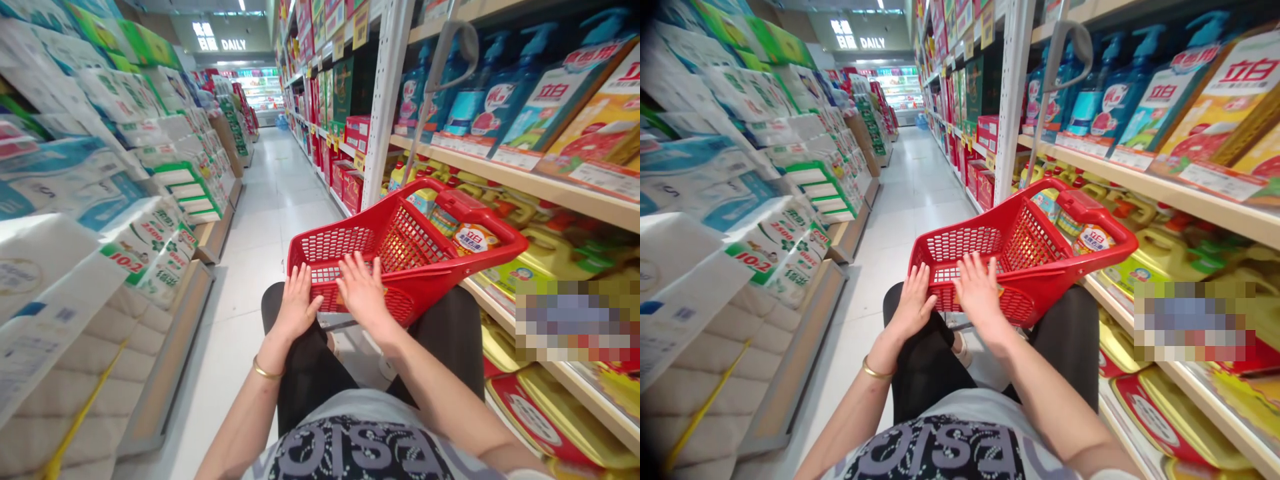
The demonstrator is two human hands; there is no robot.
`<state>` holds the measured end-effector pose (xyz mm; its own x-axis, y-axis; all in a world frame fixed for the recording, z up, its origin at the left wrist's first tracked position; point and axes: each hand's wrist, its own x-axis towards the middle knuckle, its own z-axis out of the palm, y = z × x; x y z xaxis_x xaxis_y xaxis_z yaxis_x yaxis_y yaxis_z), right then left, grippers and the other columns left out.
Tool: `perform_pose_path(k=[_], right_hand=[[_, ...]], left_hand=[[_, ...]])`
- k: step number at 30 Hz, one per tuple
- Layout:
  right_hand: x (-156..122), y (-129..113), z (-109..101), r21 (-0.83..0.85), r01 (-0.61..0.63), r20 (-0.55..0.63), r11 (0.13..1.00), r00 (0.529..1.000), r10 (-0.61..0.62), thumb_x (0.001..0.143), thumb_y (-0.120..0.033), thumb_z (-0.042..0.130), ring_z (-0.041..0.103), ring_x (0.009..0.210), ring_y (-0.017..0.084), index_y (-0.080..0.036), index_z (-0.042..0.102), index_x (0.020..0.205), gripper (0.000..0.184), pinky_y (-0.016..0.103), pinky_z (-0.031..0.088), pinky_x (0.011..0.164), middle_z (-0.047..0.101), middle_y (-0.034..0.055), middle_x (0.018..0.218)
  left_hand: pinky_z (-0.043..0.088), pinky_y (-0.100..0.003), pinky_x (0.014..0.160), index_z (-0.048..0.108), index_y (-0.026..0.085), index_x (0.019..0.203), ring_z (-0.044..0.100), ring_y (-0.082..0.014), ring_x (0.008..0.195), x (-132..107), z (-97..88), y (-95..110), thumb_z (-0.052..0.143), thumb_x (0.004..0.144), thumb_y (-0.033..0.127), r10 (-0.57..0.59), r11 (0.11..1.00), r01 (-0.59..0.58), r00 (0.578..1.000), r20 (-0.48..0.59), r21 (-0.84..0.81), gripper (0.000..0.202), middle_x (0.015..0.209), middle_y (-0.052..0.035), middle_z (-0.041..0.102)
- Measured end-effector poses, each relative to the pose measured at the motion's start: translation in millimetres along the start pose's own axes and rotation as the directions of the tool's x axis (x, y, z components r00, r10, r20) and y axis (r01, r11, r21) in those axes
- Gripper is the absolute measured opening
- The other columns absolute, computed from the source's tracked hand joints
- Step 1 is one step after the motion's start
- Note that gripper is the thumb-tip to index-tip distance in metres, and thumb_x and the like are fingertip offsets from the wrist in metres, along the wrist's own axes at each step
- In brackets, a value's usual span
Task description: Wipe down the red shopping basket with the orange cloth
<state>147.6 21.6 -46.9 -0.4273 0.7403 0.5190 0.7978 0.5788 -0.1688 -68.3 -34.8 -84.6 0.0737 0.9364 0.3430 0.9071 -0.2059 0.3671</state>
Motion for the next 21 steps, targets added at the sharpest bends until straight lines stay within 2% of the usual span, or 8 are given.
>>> perform_pose_path(k=[3, 5, 6, 9, 13, 16, 18, 21], right_hand=[[12.6, -47.5, 28.7, 0.080, 0.122, 0.079, 0.989, 0.989, -0.129, 0.114, -0.036, 0.040, 0.029, 0.165, 0.030, -0.019, 0.049, 0.164, 0.053, 0.063, 0.007, 0.137, 0.039, 0.0100, 0.173], [16.1, -54.8, 33.8, 0.102, 0.146, 0.083, 0.984, 0.984, -0.154, 0.114, -0.036, 0.041, 0.031, 0.165, 0.029, -0.021, 0.048, 0.165, 0.053, 0.062, 0.007, 0.137, 0.040, 0.0092, 0.173], [15.1, -49.1, 30.8, 0.099, 0.140, 0.075, 0.985, 0.986, -0.148, 0.114, -0.037, 0.040, 0.032, 0.164, 0.028, -0.021, 0.049, 0.164, 0.053, 0.063, 0.006, 0.137, 0.043, 0.0094, 0.171], [0.0, -0.1, -0.4, 0.027, 0.051, 0.021, 0.998, 0.998, -0.052, 0.114, -0.038, 0.040, 0.036, 0.162, 0.029, -0.021, 0.055, 0.159, 0.051, 0.067, -0.004, 0.135, 0.053, 0.0104, 0.165], [-26.4, 90.3, -70.4, -0.163, -0.166, -0.138, 0.973, 0.980, 0.144, 0.112, -0.034, 0.042, 0.035, 0.162, 0.034, -0.021, 0.057, 0.157, 0.050, 0.077, -0.011, 0.128, 0.056, 0.0118, 0.163], [-28.2, 121.6, -97.2, -0.240, -0.284, -0.254, 0.928, 0.941, 0.222, 0.110, -0.033, 0.043, 0.028, 0.165, 0.037, -0.019, 0.056, 0.158, 0.051, 0.084, -0.009, 0.124, 0.053, 0.0138, 0.165], [-22.5, 110.4, -86.2, -0.225, -0.302, -0.258, 0.926, 0.935, 0.242, 0.110, -0.032, 0.043, 0.031, 0.163, 0.038, -0.016, 0.059, 0.155, 0.050, 0.083, -0.006, 0.126, 0.055, 0.0156, 0.163], [-11.4, 56.4, -39.1, -0.094, -0.185, -0.139, 0.978, 0.975, 0.171, 0.111, -0.032, 0.042, 0.041, 0.159, 0.034, -0.017, 0.065, 0.150, 0.047, 0.074, -0.006, 0.131, 0.064, 0.0150, 0.155]], left_hand=[[0.018, -0.064, 0.135, 0.009, 0.020, 0.176, 0.006, -0.0333, 0.170, -0.6, 0.1, -4.6, 0.032, 0.111, 0.058, 0.006, 1.000, -0.006, 1.000, 0.002, 0.003, 0.078, 0.182, -0.0163, 0.016], [0.019, -0.063, 0.135, 0.010, 0.020, 0.176, 0.007, -0.0330, 0.170, -1.1, 0.0, -8.5, 0.031, 0.112, 0.057, 0.006, 1.000, -0.006, 1.000, 0.007, 0.000, 0.076, 0.182, -0.0165, 0.018], [0.020, -0.063, 0.135, 0.010, 0.020, 0.176, 0.007, -0.0328, 0.170, -1.4, 0.1, -10.2, 0.030, 0.112, 0.057, 0.008, 1.000, -0.008, 1.000, 0.009, -0.002, 0.076, 0.182, -0.0165, 0.018], [0.019, -0.063, 0.135, 0.008, 0.020, 0.176, 0.006, -0.0326, 0.170, -1.7, 1.9, -12.9, 0.031, 0.112, 0.055, 0.021, 1.000, -0.021, 1.000, -0.007, -0.003, 0.076, 0.182, -0.0162, 0.017], [0.018, -0.063, 0.135, 0.006, 0.020, 0.176, 0.006, -0.0328, 0.170, -1.1, 6.7, -11.5, 0.033, 0.112, 0.055, 0.026, 1.000, -0.027, 0.999, -0.045, -0.009, 0.078, 0.182, -0.0164, 0.017], [0.018, -0.064, 0.135, 0.007, 0.020, 0.176, 0.007, -0.0334, 0.170, -0.5, 8.9, -9.4, 0.035, 0.111, 0.056, 0.018, 1.000, -0.019, 0.998, -0.061, -0.018, 0.079, 0.182, -0.0169, 0.018], [0.018, -0.064, 0.135, 0.009, 0.020, 0.176, 0.008, -0.0336, 0.170, -0.4, 8.4, -7.8, 0.035, 0.111, 0.057, -0.005, 1.000, 0.004, 0.998, -0.065, -0.016, 0.079, 0.181, -0.0170, 0.019], [0.020, -0.065, 0.134, 0.017, 0.020, 0.175, 0.011, -0.0345, 0.169, 1.3, 3.3, -3.3, 0.033, 0.111, 0.057, -0.041, 0.999, 0.041, 0.999, -0.030, 0.006, 0.075, 0.181, -0.0165, 0.022]])
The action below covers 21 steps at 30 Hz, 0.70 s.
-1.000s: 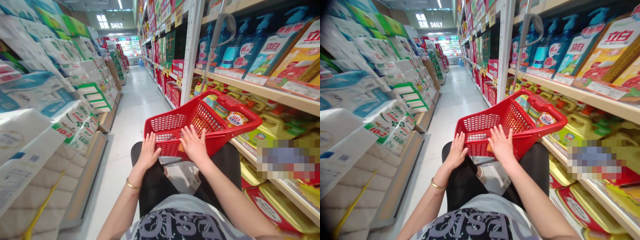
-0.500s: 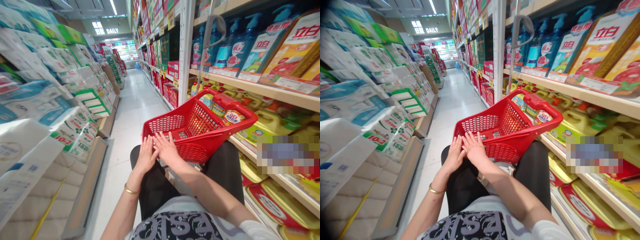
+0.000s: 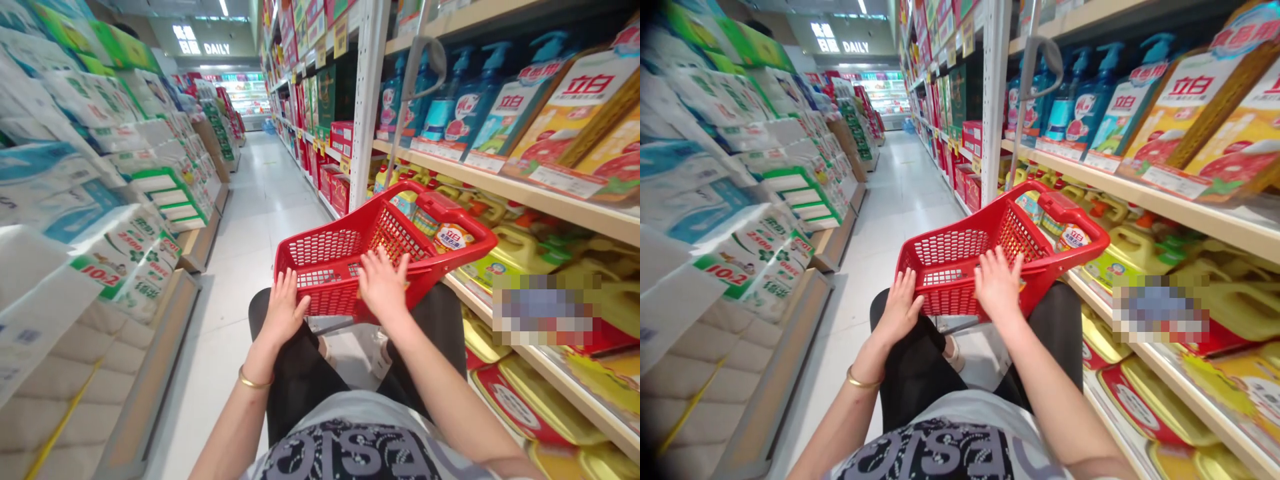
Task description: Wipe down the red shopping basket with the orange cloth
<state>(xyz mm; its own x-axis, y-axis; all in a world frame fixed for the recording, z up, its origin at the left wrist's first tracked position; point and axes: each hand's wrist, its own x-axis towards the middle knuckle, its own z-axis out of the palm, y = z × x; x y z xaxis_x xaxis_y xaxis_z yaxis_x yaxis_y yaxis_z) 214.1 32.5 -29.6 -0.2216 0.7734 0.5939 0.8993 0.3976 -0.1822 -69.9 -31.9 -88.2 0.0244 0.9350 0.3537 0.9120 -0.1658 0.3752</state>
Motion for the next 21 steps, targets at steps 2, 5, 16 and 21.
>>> perform_pose_path(k=[2, 5, 16, 21], right_hand=[[-3.4, -43.3, 27.8, 0.118, 0.112, 0.069, 0.987, 0.990, -0.121, 0.112, -0.035, 0.043, 0.041, 0.159, 0.031, -0.019, 0.061, 0.154, 0.049, 0.067, -0.002, 0.135, 0.059, 0.0137, 0.160], [-4.6, -71.9, 46.1, 0.193, 0.198, 0.113, 0.961, 0.968, -0.222, 0.114, -0.038, 0.043, 0.042, 0.159, 0.030, -0.022, 0.057, 0.158, 0.049, 0.066, 0.001, 0.136, 0.055, 0.0102, 0.163], [15.5, 133.7, -93.4, -0.245, -0.255, -0.204, 0.935, 0.957, 0.208, 0.111, -0.033, 0.037, 0.034, 0.162, 0.038, -0.023, 0.059, 0.155, 0.050, 0.083, -0.013, 0.122, 0.056, 0.0120, 0.164], [25.2, 113.3, -65.2, -0.153, -0.312, -0.301, 0.937, 0.919, 0.257, 0.106, -0.029, 0.042, 0.035, 0.161, 0.038, -0.023, 0.074, 0.136, 0.044, 0.082, -0.013, 0.124, 0.069, 0.0118, 0.149]], left_hand=[[0.022, -0.067, 0.133, 0.022, 0.022, 0.174, 0.017, -0.0349, 0.169, 5.9, -5.3, 6.3, 0.030, 0.112, 0.056, 0.004, 1.000, -0.006, 0.998, 0.066, 0.025, 0.071, 0.179, -0.0145, 0.027], [0.021, -0.071, 0.132, 0.027, 0.028, 0.173, 0.022, -0.0349, 0.167, 26.7, -10.5, 24.5, 0.028, 0.112, 0.057, 0.051, 0.998, -0.057, 0.989, 0.137, 0.040, 0.068, 0.178, -0.0105, 0.031], [0.029, -0.075, 0.126, 0.040, 0.026, 0.169, 0.033, -0.0452, 0.162, 89.9, 25.2, 79.4, 0.033, 0.103, 0.078, 0.044, 0.999, -0.046, 0.997, 0.070, 0.023, 0.084, 0.172, -0.0121, 0.042], [0.031, -0.074, 0.126, 0.041, 0.025, 0.168, 0.035, -0.0445, 0.161, 86.8, 22.0, 78.8, 0.032, 0.103, 0.079, 0.037, 0.998, -0.041, 0.996, 0.081, 0.049, 0.085, 0.173, -0.0127, 0.041]])
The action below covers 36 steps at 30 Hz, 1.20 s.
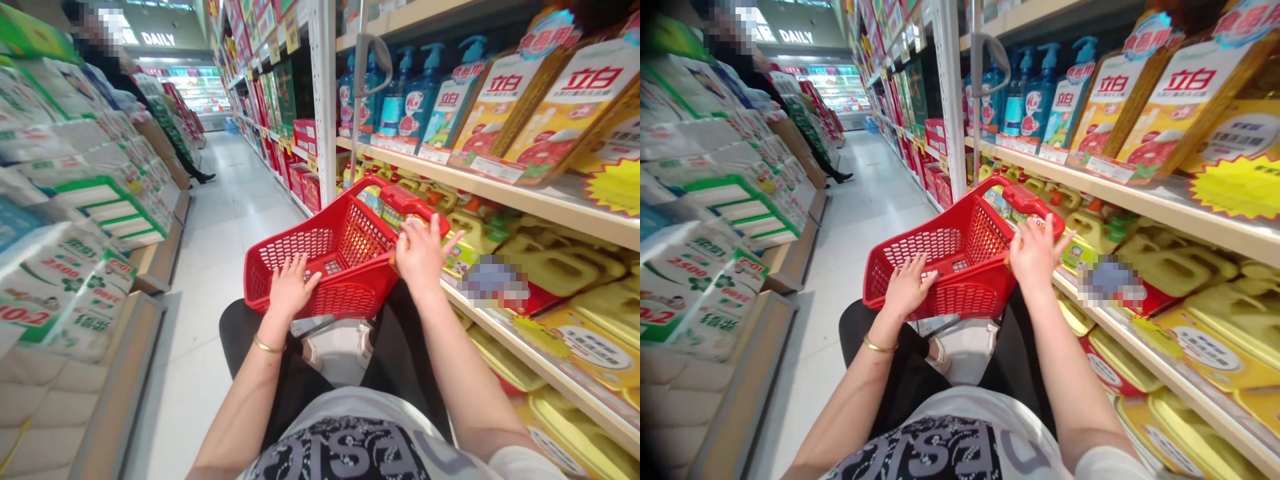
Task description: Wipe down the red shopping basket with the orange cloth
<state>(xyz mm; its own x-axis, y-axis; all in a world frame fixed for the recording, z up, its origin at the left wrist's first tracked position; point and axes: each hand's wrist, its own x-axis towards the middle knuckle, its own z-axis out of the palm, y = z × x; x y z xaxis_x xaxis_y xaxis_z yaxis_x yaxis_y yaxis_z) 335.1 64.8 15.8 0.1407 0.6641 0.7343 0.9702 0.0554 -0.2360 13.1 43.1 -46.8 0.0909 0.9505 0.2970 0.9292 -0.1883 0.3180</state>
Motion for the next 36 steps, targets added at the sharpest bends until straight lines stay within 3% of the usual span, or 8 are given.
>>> perform_pose_path(k=[4, 7, 16, 22, 27, 30, 32, 36], right_hand=[[-37.2, -48.9, 23.0, 0.163, 0.270, 0.095, 0.949, 0.953, -0.287, 0.105, -0.029, 0.051, 0.047, 0.154, 0.033, -0.024, 0.079, 0.127, 0.036, 0.069, -0.005, 0.134, 0.076, 0.0086, 0.139], [-37.5, -40.4, 22.3, 0.204, 0.385, 0.081, 0.900, 0.910, -0.407, 0.104, -0.033, 0.057, 0.058, 0.145, 0.032, -0.027, 0.080, 0.126, 0.033, 0.067, -0.008, 0.135, 0.077, 0.0062, 0.138], [49.4, 77.1, -6.1, 0.104, 0.086, -0.106, 0.991, 0.992, -0.075, 0.104, -0.032, 0.044, 0.050, 0.152, 0.038, -0.031, 0.085, 0.108, 0.041, 0.085, -0.012, 0.122, 0.079, 0.0045, 0.133], [24.2, 51.2, 6.7, 0.180, 0.207, -0.127, 0.962, 0.974, -0.186, 0.101, -0.033, 0.052, 0.076, 0.112, 0.032, -0.028, 0.083, 0.086, 0.035, 0.072, 0.001, 0.133, 0.084, 0.0028, 0.094], [13.9, 29.8, 7.2, 0.098, 0.288, -0.115, 0.953, 0.954, -0.277, 0.100, -0.032, 0.054, 0.073, 0.078, 0.024, -0.028, 0.078, 0.073, 0.037, 0.065, 0.014, 0.135, 0.080, 0.0008, 0.076], [27.3, 44.0, -2.0, 0.117, 0.439, -0.061, 0.891, 0.899, -0.434, 0.102, -0.032, 0.054, 0.074, 0.085, 0.024, -0.028, 0.082, 0.083, 0.034, 0.064, 0.014, 0.134, 0.083, 0.0009, 0.089], [39.8, 57.7, -9.7, 0.092, 0.506, -0.044, 0.858, 0.862, -0.504, 0.104, -0.033, 0.052, 0.073, 0.110, 0.028, -0.030, 0.084, 0.098, 0.033, 0.070, 0.010, 0.132, 0.082, 0.0034, 0.121], [51.9, 68.5, -11.9, -0.080, 0.288, -0.186, 0.954, 0.936, -0.298, 0.106, -0.037, 0.053, 0.059, 0.135, 0.040, -0.026, 0.082, 0.120, 0.035, 0.073, 0.025, 0.120, 0.066, 0.0156, 0.150]], left_hand=[[0.032, -0.068, 0.129, 0.037, 0.023, 0.170, 0.033, -0.0396, 0.163, -0.9, -9.4, 5.1, 0.029, 0.107, 0.072, -0.013, 0.996, 0.007, 0.998, 0.068, 0.086, 0.080, 0.175, -0.0106, 0.037], [0.033, -0.064, 0.130, 0.034, 0.021, 0.171, 0.031, -0.0361, 0.165, -1.7, -13.1, 7.6, 0.027, 0.109, 0.066, -0.033, 0.989, 0.019, 0.995, 0.097, 0.148, 0.076, 0.177, -0.0103, 0.034], [0.033, -0.063, 0.129, 0.034, 0.023, 0.171, 0.035, -0.0351, 0.163, -1.3, -7.5, 10.0, 0.032, 0.110, 0.065, -0.037, 0.980, 0.024, 0.998, 0.060, 0.198, 0.074, 0.176, -0.0111, 0.033], [0.032, -0.062, 0.130, 0.036, 0.024, 0.170, 0.035, -0.0345, 0.163, -1.7, -7.7, 12.3, 0.035, 0.109, 0.065, -0.054, 0.979, 0.042, 0.997, 0.056, 0.201, 0.073, 0.176, -0.0108, 0.034], [0.032, -0.061, 0.131, 0.036, 0.022, 0.170, 0.036, -0.0331, 0.163, -2.9, -10.5, 13.7, 0.033, 0.109, 0.065, -0.074, 0.978, 0.058, 0.995, 0.071, 0.200, 0.075, 0.176, -0.0104, 0.033], [0.032, -0.060, 0.131, 0.035, 0.022, 0.170, 0.036, -0.0332, 0.163, -4.0, -12.1, 14.5, 0.033, 0.109, 0.065, -0.065, 0.978, 0.048, 0.995, 0.077, 0.203, 0.075, 0.177, -0.0103, 0.030], [0.033, -0.060, 0.131, 0.036, 0.023, 0.170, 0.037, -0.0332, 0.162, -3.9, -12.4, 15.3, 0.034, 0.109, 0.065, -0.075, 0.978, 0.060, 0.995, 0.066, 0.199, 0.075, 0.176, -0.0113, 0.032], [0.033, -0.060, 0.131, 0.039, 0.026, 0.169, 0.038, -0.0328, 0.162, -2.6, -12.5, 16.6, 0.034, 0.108, 0.066, -0.090, 0.978, 0.077, 0.994, 0.057, 0.196, 0.073, 0.175, -0.0106, 0.035]])
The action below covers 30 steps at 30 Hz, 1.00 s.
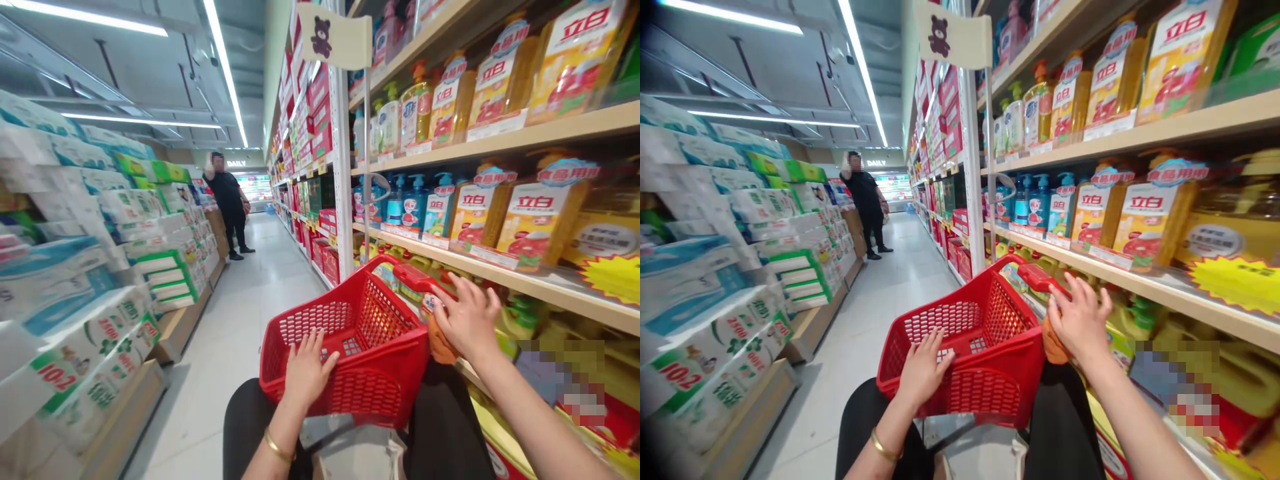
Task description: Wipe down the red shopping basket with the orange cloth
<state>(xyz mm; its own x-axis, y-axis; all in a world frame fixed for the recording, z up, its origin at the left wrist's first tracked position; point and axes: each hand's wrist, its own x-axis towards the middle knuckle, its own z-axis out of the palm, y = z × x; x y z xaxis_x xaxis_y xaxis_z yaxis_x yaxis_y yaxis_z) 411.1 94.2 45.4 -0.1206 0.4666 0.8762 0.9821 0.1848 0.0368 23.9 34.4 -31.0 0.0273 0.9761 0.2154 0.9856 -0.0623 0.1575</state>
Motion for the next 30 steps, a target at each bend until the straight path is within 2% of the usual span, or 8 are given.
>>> perform_pose_path(k=[5, 11, 15, 19, 21, 24, 27, 30], right_hand=[[-31.7, -29.2, 15.3, 0.132, 0.017, -0.028, 0.991, 1.000, -0.013, 0.109, -0.033, 0.052, 0.071, 0.106, 0.028, -0.024, 0.079, 0.122, 0.032, 0.050, 0.044, 0.110, 0.081, 0.0097, 0.108], [-55.8, -17.8, 4.8, 0.299, 0.162, 0.143, 0.940, 0.967, -0.212, 0.092, -0.068, 0.072, 0.054, 0.147, 0.038, -0.022, 0.056, 0.155, 0.080, 0.060, 0.032, 0.128, 0.063, 0.0171, 0.154], [-43.8, 3.7, -15.2, 0.499, -0.131, 0.249, 0.857, 0.968, 0.003, 0.107, -0.056, 0.052, 0.059, 0.145, 0.031, -0.026, 0.061, 0.149, 0.052, 0.055, 0.042, 0.125, 0.066, 0.0134, 0.152], [-41.2, -1.8, -26.9, 0.818, -0.499, 0.285, 0.287, 0.784, 0.551, 0.107, -0.068, 0.036, 0.074, 0.123, 0.030, -0.027, 0.070, 0.131, 0.058, 0.053, 0.060, 0.106, 0.077, 0.0121, 0.134], [-44.5, -1.8, -34.6, 0.858, -0.514, 0.419, -0.002, 0.698, 0.580, 0.102, -0.072, 0.043, 0.079, 0.108, 0.030, -0.027, 0.073, 0.122, 0.058, 0.054, 0.065, 0.096, 0.082, 0.0098, 0.118], [-44.9, 8.2, -54.5, 0.799, -0.576, 0.579, -0.172, 0.661, 0.476, 0.098, -0.070, 0.054, 0.080, 0.103, 0.033, -0.026, 0.077, 0.112, 0.052, 0.060, 0.066, 0.095, 0.083, 0.0104, 0.105], [-32.9, 16.3, -77.3, 0.840, -0.517, 0.516, -0.163, 0.669, 0.535, 0.100, -0.072, 0.040, 0.076, 0.118, 0.036, -0.026, 0.076, 0.124, 0.063, 0.067, 0.061, 0.102, 0.081, 0.0135, 0.119], [-14.6, 7.4, -86.0, 0.897, -0.377, 0.174, 0.231, 0.781, 0.600, 0.106, -0.066, 0.017, 0.058, 0.146, 0.037, -0.026, 0.057, 0.154, 0.075, 0.071, 0.048, 0.116, 0.067, 0.0136, 0.148]], left_hand=[[0.034, -0.059, 0.130, 0.040, 0.023, 0.168, 0.040, -0.0329, 0.161, -0.1, 0.9, -3.1, 0.035, 0.108, 0.065, 0.024, 1.000, -0.024, 1.000, -0.014, 0.011, 0.073, 0.175, -0.0123, 0.034], [0.036, -0.062, 0.127, 0.040, 0.020, 0.168, 0.042, -0.0334, 0.160, 2.1, 9.2, -7.9, 0.036, 0.110, 0.060, 0.059, 0.998, -0.057, 0.997, -0.041, 0.040, 0.071, 0.174, -0.0155, 0.037], [0.035, -0.062, 0.128, 0.042, 0.020, 0.167, 0.043, -0.0324, 0.159, 2.7, 13.1, -9.8, 0.035, 0.110, 0.060, 0.075, 0.997, -0.072, 0.995, -0.062, 0.037, 0.070, 0.173, -0.0146, 0.039], [0.034, -0.065, 0.127, 0.045, 0.018, 0.165, 0.045, -0.0336, 0.157, 2.9, 15.3, -11.7, 0.035, 0.109, 0.061, 0.082, 0.996, -0.080, 0.994, -0.071, 0.032, 0.071, 0.172, -0.0160, 0.041], [0.035, -0.065, 0.127, 0.045, 0.018, 0.165, 0.045, -0.0343, 0.157, 2.8, 14.5, -11.7, 0.035, 0.109, 0.061, 0.085, 0.996, -0.083, 0.993, -0.080, 0.026, 0.071, 0.172, -0.0159, 0.041], [0.036, -0.063, 0.127, 0.045, 0.019, 0.165, 0.046, -0.0333, 0.157, 2.3, 11.7, -10.6, 0.034, 0.109, 0.059, 0.095, 0.995, -0.093, 0.993, -0.070, 0.030, 0.070, 0.172, -0.0155, 0.041], [0.035, -0.062, 0.128, 0.044, 0.019, 0.166, 0.046, -0.0317, 0.157, 2.0, 9.7, -9.2, 0.034, 0.110, 0.059, 0.092, 0.995, -0.090, 0.994, -0.059, 0.036, 0.070, 0.172, -0.0147, 0.042], [0.034, -0.062, 0.129, 0.044, 0.019, 0.166, 0.045, -0.0315, 0.158, 1.7, 8.8, -7.7, 0.034, 0.109, 0.060, 0.077, 0.997, -0.075, 0.995, -0.061, 0.026, 0.070, 0.172, -0.0151, 0.042]])
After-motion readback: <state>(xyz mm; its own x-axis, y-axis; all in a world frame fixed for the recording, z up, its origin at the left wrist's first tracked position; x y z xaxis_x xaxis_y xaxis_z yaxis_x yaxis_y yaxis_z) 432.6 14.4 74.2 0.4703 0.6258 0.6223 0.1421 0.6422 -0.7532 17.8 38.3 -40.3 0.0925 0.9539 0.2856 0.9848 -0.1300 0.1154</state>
